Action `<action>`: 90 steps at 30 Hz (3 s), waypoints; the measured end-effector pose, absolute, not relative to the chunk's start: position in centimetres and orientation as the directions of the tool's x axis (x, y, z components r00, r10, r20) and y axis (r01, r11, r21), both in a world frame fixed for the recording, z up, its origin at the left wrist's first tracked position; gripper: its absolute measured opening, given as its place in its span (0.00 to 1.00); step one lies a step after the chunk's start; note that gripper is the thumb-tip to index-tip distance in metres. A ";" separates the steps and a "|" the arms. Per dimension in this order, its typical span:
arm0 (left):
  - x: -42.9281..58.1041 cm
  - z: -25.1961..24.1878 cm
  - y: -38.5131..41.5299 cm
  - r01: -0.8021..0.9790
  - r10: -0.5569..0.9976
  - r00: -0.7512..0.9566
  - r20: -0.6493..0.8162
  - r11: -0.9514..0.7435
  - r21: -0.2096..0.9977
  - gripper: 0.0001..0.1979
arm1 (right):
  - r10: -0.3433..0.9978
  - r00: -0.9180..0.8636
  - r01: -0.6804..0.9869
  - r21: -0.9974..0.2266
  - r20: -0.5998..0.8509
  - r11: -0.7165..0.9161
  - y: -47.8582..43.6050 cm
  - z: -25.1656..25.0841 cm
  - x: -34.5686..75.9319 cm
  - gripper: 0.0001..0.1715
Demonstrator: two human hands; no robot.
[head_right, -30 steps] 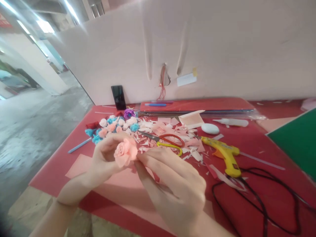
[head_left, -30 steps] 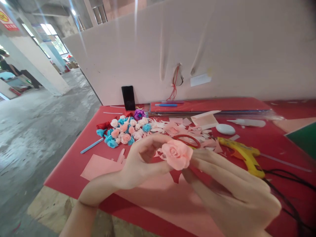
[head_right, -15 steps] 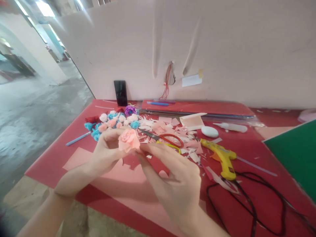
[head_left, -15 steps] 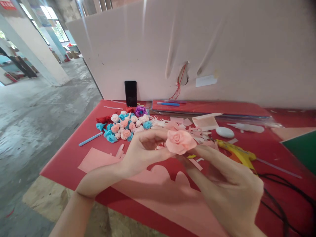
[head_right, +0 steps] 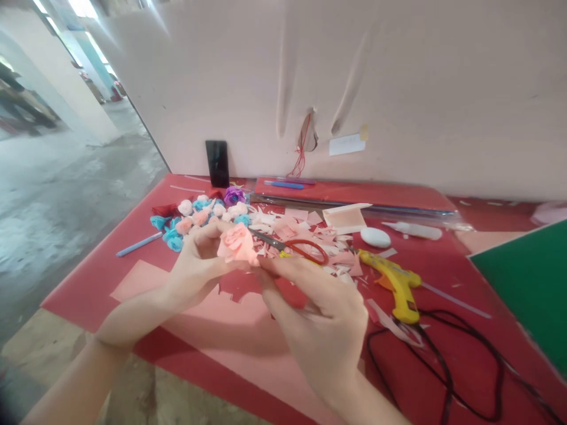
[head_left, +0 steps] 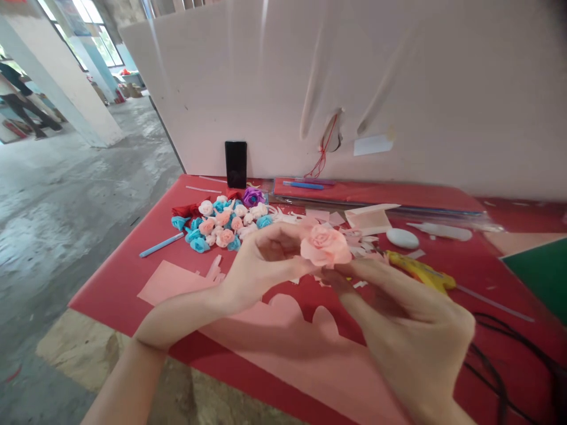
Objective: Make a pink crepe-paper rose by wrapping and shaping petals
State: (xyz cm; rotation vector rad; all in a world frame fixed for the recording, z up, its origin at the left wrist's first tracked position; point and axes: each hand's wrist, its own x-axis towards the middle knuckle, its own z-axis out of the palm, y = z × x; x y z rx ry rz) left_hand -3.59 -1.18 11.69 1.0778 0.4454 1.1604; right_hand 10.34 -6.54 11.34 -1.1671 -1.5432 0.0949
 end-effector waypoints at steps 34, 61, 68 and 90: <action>-3.8 11.2 -1.1 -0.623 0.816 0.431 0.385 -0.040 0.781 0.15 | 0.957 -0.019 0.177 -0.941 0.288 0.287 -5.7 12.2 11.1 0.04; -3.8 11.5 -1.2 -0.526 0.799 0.458 0.389 -0.110 0.844 0.09 | 0.967 -0.125 0.024 -0.974 0.222 0.226 -5.2 11.8 11.7 0.07; -3.5 11.4 -1.1 -0.513 0.888 0.312 0.338 -0.142 0.846 0.12 | 0.758 0.084 0.402 -0.717 0.647 0.569 -6.3 11.8 10.7 0.14; -3.2 12.2 -1.5 -0.469 0.927 0.340 0.159 0.021 0.883 0.11 | 0.642 -0.020 0.625 -0.491 0.766 0.606 -6.3 11.8 10.4 0.14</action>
